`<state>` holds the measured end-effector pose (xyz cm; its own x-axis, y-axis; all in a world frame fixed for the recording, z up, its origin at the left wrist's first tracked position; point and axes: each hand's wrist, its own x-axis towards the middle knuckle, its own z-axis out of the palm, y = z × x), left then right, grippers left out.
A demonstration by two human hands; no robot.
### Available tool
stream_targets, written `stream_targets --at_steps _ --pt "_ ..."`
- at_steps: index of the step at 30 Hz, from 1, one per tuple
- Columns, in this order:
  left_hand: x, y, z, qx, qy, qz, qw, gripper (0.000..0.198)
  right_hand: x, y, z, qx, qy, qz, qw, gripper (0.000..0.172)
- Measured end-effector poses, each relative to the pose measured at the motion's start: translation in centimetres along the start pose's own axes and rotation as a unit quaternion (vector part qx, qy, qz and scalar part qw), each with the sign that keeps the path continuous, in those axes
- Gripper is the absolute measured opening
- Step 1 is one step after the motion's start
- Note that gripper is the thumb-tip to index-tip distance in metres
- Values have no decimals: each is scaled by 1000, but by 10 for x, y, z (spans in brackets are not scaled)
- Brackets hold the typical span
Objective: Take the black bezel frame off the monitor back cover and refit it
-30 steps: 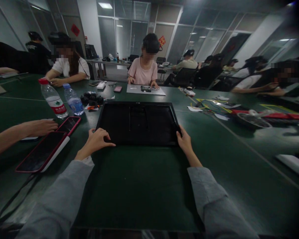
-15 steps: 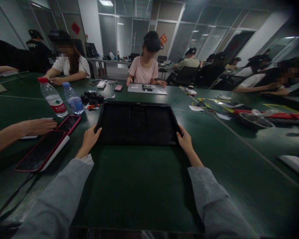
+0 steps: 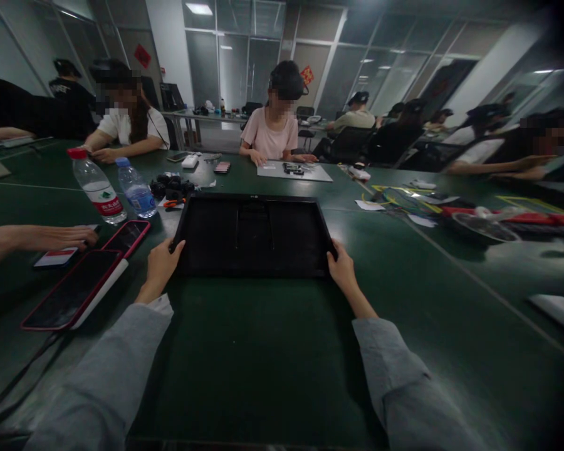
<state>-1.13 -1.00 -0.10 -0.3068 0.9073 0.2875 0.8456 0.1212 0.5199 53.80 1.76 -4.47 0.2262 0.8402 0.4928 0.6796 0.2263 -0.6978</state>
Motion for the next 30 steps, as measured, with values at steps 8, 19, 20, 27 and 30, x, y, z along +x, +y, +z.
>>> stream_targets --at_steps 8,19,20,27,30 --pt "11 -9 -1 -66 -30 -43 996 60 4 -4 -7 167 -33 82 982 72" --pt "11 -15 -7 -189 -84 -16 978 57 1 -10 -27 231 -57 168 957 75" --pt "10 -12 -7 -181 -85 -10 980 57 1 -9 -26 235 -50 154 958 76" --pt "9 -6 -7 -142 -23 9 990 51 2 -1 -35 225 -6 125 966 77" --pt "10 -9 -11 -131 24 -13 991 41 3 13 -47 195 51 148 968 79"
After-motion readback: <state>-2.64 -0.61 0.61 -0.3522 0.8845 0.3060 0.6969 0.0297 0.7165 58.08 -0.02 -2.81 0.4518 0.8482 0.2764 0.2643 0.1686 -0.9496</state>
